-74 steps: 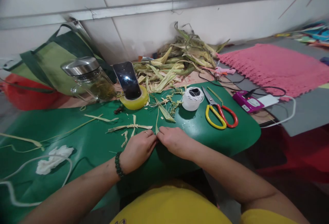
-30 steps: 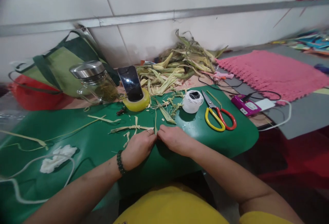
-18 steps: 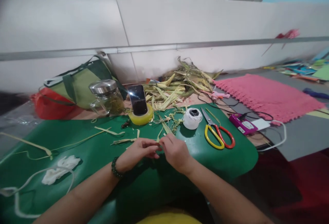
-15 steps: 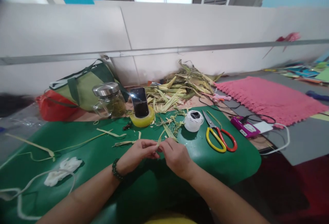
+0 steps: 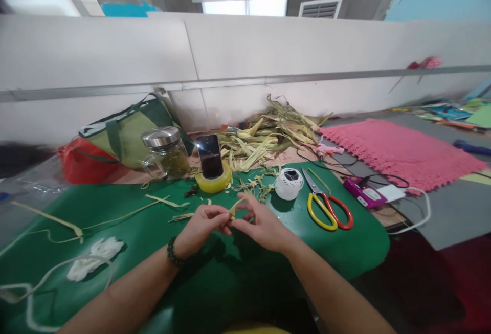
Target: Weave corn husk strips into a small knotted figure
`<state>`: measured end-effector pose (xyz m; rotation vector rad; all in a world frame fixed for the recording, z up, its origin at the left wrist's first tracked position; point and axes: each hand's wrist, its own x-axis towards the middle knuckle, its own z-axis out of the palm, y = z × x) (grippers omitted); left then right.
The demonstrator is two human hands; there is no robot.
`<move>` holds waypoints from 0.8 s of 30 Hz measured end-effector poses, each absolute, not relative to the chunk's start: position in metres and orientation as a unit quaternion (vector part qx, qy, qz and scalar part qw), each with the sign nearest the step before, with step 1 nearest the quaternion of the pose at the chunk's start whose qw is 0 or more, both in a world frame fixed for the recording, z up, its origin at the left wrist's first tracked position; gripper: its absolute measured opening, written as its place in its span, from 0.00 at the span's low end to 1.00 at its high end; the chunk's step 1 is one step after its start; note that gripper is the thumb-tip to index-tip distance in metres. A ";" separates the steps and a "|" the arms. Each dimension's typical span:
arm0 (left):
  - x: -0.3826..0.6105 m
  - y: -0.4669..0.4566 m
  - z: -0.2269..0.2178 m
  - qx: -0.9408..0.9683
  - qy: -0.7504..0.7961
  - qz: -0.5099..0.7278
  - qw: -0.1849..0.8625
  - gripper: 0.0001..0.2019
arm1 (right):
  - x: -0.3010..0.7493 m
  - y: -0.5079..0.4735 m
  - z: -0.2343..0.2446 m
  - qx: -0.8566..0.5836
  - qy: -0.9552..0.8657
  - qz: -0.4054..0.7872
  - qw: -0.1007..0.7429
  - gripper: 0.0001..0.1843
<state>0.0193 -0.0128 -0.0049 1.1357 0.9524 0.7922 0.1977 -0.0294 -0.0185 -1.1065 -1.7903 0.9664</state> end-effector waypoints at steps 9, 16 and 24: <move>0.014 -0.008 -0.003 0.509 0.442 0.365 0.642 0.19 | 0.247 -0.012 -0.003 -0.553 -0.608 0.191 0.536 0.13; 0.020 -0.016 0.000 0.521 0.431 0.359 0.643 0.20 | 0.200 -0.025 -0.006 -0.430 -0.763 0.239 0.420 0.08; 0.015 -0.012 0.002 0.513 0.431 0.365 0.646 0.19 | 0.234 -0.014 0.002 -0.531 -0.626 0.018 0.571 0.11</move>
